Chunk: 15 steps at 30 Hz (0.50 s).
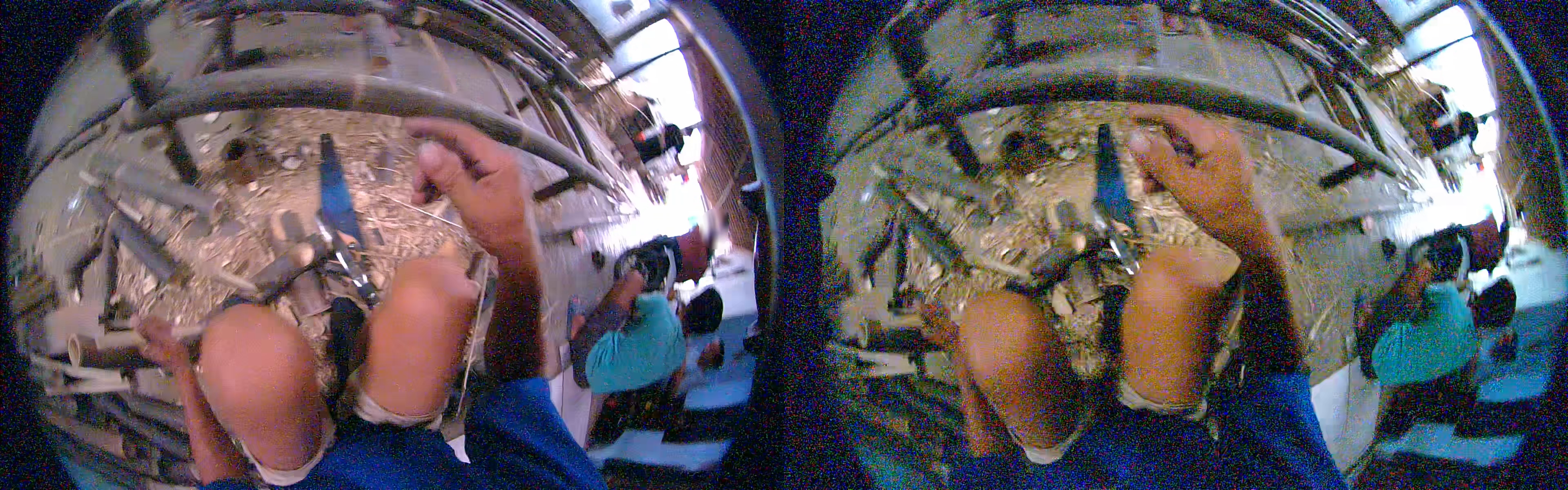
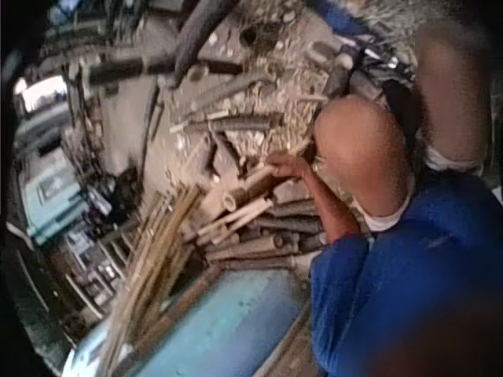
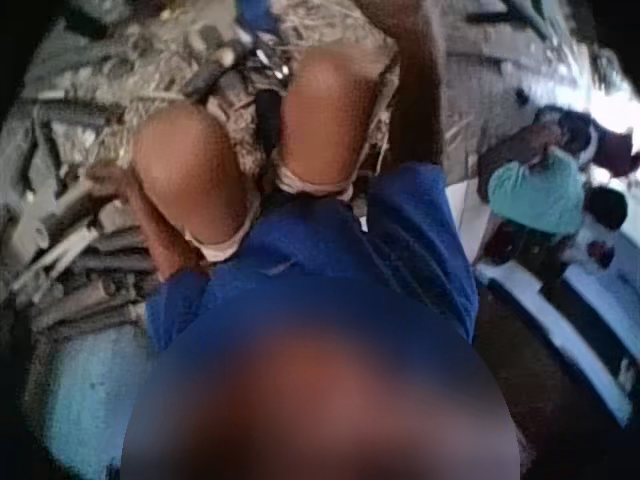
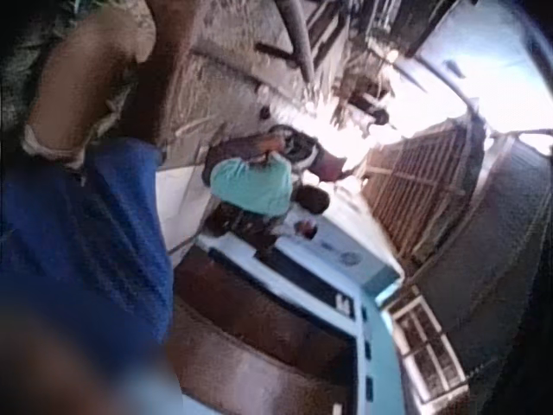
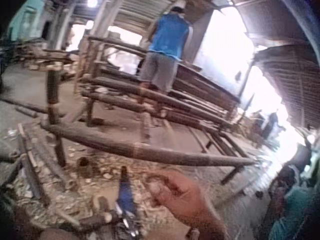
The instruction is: The person assembles a bamboo frame by hand, fitting pre-cut bamboo poles into a ladder-like structure. They repeatedly align and insert pieces, then lift and reposition the frame to continue assembly.
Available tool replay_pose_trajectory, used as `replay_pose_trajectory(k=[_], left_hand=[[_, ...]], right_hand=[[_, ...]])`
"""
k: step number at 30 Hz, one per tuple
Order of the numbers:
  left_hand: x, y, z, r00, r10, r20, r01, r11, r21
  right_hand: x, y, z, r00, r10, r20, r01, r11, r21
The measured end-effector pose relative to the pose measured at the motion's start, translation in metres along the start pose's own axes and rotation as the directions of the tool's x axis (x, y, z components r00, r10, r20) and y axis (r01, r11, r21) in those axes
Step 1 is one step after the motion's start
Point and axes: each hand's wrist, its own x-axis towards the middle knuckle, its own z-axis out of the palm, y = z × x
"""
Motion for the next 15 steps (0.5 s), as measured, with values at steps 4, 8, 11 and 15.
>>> replay_pose_trajectory(k=[4,8,11,15], left_hand=[[0.005,-0.002,0.022,0.949,0.211,-0.236,-0.001,0.747,0.665],[-0.007,-0.014,0.065,0.965,0.210,-0.158,-0.013,0.639,0.769],[-0.014,-0.026,0.087,0.975,0.190,-0.117,-0.018,0.588,0.808],[-0.023,-0.035,0.103,0.983,0.164,-0.078,-0.027,0.558,0.830]], right_hand=[[-0.097,0.126,-0.028,0.918,0.364,-0.159,-0.386,0.911,-0.143],[-0.246,0.225,-0.019,0.756,0.522,-0.395,-0.655,0.598,-0.461],[-0.340,0.265,0.004,0.585,0.649,-0.487,-0.808,0.410,-0.423],[-0.377,0.302,0.041,0.533,0.596,-0.600,-0.804,0.578,-0.140]])
